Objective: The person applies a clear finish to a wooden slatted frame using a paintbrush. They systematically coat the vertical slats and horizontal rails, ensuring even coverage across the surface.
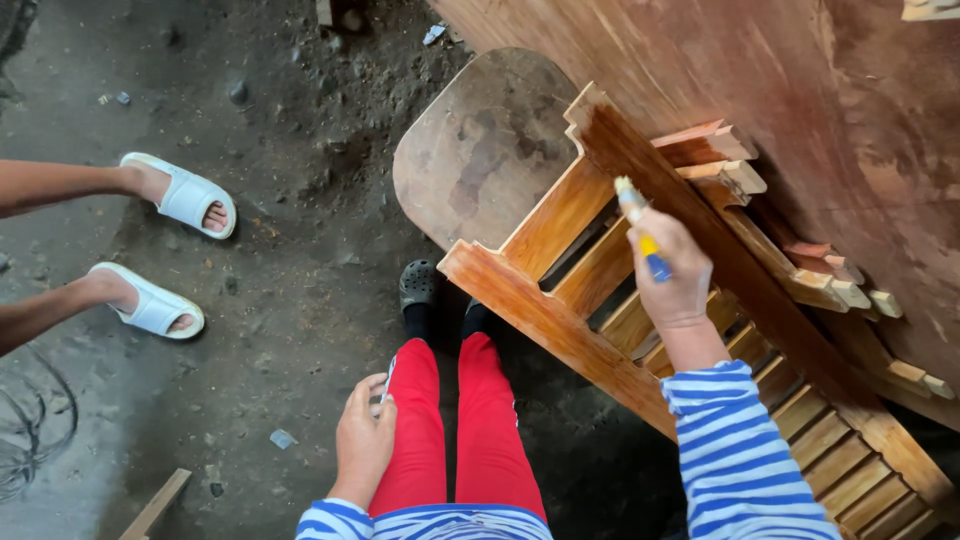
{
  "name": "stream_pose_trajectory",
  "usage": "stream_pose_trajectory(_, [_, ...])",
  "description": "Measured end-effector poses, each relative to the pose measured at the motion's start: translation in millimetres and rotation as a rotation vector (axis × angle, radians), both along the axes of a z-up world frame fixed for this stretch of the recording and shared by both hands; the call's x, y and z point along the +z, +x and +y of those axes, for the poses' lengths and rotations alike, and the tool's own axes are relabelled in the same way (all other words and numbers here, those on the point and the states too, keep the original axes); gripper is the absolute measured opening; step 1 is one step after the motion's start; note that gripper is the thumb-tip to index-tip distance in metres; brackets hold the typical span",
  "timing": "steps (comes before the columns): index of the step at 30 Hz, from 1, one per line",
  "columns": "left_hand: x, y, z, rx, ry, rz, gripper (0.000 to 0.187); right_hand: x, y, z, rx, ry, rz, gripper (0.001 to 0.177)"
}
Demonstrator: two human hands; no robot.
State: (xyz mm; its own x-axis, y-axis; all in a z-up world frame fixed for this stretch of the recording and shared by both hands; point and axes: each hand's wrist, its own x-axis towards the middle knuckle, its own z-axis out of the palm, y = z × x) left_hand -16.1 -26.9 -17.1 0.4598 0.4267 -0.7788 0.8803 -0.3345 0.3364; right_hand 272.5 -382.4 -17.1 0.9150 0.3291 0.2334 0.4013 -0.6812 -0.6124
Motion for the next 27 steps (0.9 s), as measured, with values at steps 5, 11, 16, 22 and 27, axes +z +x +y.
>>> stream_pose_trajectory(5, [-1,3,-12,0.001,-0.026,0.016,0.037,7,39,28,-0.369,0.049,-0.064,0.007])
stream_pose_trajectory(11, [-4,0,-12,0.0,-0.025,-0.026,0.036,-46,78,51,-0.661,0.165,-0.062,0.009])
stream_pose_trajectory(16, [9,13,-2,0.037,-0.02,0.047,0.039,-53,64,22,-0.708,0.14,-0.088,0.008])
stream_pose_trajectory(22, [-5,8,0,-0.004,-0.003,0.081,0.04,-48,64,1,-0.611,0.251,-0.179,0.002])
stream_pose_trajectory(27, [-12,11,-7,-0.003,-0.027,-0.052,0.038,-36,95,76,-0.722,0.096,-0.101,0.016])
